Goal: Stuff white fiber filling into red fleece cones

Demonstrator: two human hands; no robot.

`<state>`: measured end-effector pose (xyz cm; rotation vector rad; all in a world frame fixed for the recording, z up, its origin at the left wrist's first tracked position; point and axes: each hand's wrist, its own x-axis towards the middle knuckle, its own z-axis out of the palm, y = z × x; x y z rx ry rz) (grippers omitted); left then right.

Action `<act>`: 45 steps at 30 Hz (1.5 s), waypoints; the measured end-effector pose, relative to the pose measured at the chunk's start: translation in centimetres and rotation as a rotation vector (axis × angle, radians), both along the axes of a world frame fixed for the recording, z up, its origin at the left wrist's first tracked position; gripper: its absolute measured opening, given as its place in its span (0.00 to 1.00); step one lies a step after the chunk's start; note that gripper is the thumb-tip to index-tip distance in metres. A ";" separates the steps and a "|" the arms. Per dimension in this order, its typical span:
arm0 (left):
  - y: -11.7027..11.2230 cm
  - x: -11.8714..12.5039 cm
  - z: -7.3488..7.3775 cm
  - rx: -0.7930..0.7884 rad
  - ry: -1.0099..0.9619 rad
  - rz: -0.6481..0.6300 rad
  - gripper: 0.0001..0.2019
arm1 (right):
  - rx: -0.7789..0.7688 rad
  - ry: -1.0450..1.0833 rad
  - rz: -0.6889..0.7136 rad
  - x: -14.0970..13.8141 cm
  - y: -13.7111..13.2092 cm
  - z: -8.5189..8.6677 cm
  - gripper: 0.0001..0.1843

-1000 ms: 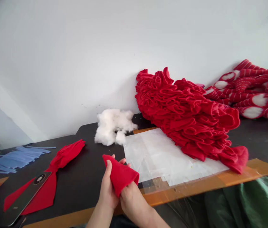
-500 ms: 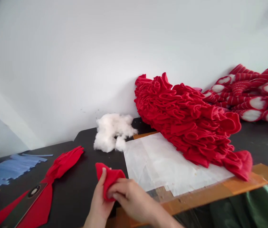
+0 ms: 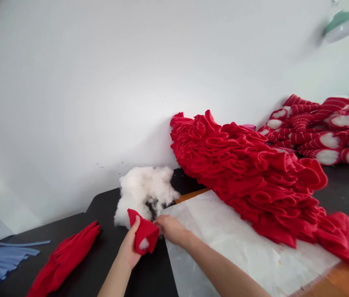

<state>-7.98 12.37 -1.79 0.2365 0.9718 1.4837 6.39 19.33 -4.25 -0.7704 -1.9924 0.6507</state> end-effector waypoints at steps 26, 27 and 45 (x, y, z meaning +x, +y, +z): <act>-8.9 7.6 1.1 0.142 -0.190 0.036 0.18 | 0.456 -0.299 0.030 3.4 -14.6 -1.1 0.30; -9.3 8.0 1.1 0.156 -0.153 0.042 0.19 | 0.444 -0.302 0.010 3.3 -14.4 -0.5 0.30; -12.3 7.3 0.1 0.399 -0.086 -0.263 0.34 | 0.341 -0.158 0.097 3.5 -15.2 0.5 0.36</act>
